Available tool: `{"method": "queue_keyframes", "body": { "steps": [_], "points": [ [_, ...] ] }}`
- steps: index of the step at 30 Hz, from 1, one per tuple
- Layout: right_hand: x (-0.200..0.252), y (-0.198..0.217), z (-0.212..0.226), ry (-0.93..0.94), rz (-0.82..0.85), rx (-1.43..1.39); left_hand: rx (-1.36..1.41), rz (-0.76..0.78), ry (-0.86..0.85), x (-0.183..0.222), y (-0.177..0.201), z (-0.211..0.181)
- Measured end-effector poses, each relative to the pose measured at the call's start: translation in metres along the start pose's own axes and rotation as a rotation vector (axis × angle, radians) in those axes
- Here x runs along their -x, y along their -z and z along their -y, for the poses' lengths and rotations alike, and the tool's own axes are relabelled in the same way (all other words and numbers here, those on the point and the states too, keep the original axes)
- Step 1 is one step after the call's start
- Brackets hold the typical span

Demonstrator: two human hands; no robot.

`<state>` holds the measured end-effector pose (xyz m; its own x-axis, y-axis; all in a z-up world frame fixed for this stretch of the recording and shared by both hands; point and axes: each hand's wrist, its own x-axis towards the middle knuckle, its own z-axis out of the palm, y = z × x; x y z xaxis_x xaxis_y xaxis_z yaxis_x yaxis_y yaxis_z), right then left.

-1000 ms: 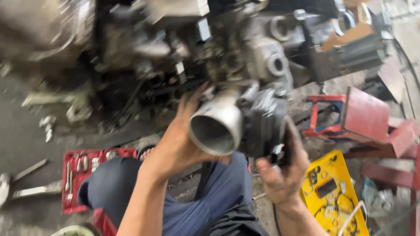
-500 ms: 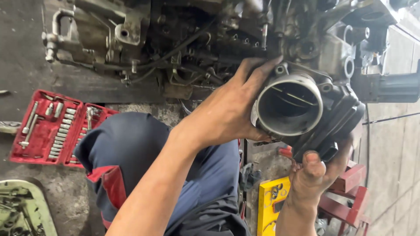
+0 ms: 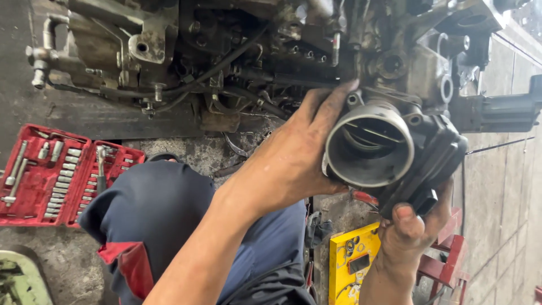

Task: The person sits on the workshop floor in front of a disassembled motorcycle engine and fits a gasket onto a throttle body. They align the throttle body to the engine intake, then use a socket wrench to tighten bolts and secure it in place.

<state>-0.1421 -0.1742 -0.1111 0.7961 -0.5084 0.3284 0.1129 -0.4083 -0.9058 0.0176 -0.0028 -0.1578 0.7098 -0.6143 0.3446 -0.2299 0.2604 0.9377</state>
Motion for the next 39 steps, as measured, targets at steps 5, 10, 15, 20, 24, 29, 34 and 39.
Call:
{"method": "queue_keyframes", "body": {
  "steps": [5,10,15,20,24,29,34,39],
  "points": [
    [-0.003,-0.019,0.007,-0.009,-0.06,-0.027,0.034,-0.03,-0.003,0.004,-0.006,0.007],
    [-0.005,-0.016,0.004,0.001,-0.109,0.017,0.055,-0.062,-0.016,0.003,-0.005,0.008],
    [-0.01,-0.02,0.004,-0.014,-0.103,0.022,0.066,-0.014,0.05,-0.003,0.003,0.006],
    [0.019,0.019,-0.017,-0.092,-0.155,0.01,0.013,0.007,0.068,0.011,0.001,0.008],
    [0.034,0.045,-0.035,-0.007,-0.212,-0.013,0.155,0.061,0.079,0.016,-0.003,-0.019],
    [0.036,0.009,0.0,0.019,0.029,0.032,0.456,-0.107,0.117,0.028,-0.03,-0.015],
    [0.035,0.008,0.001,0.055,0.23,0.022,0.709,-0.352,0.227,0.058,-0.039,0.031],
    [0.043,-0.003,-0.022,0.212,0.19,-0.091,1.474,-0.49,0.365,0.056,-0.062,0.02]
  ]
}}
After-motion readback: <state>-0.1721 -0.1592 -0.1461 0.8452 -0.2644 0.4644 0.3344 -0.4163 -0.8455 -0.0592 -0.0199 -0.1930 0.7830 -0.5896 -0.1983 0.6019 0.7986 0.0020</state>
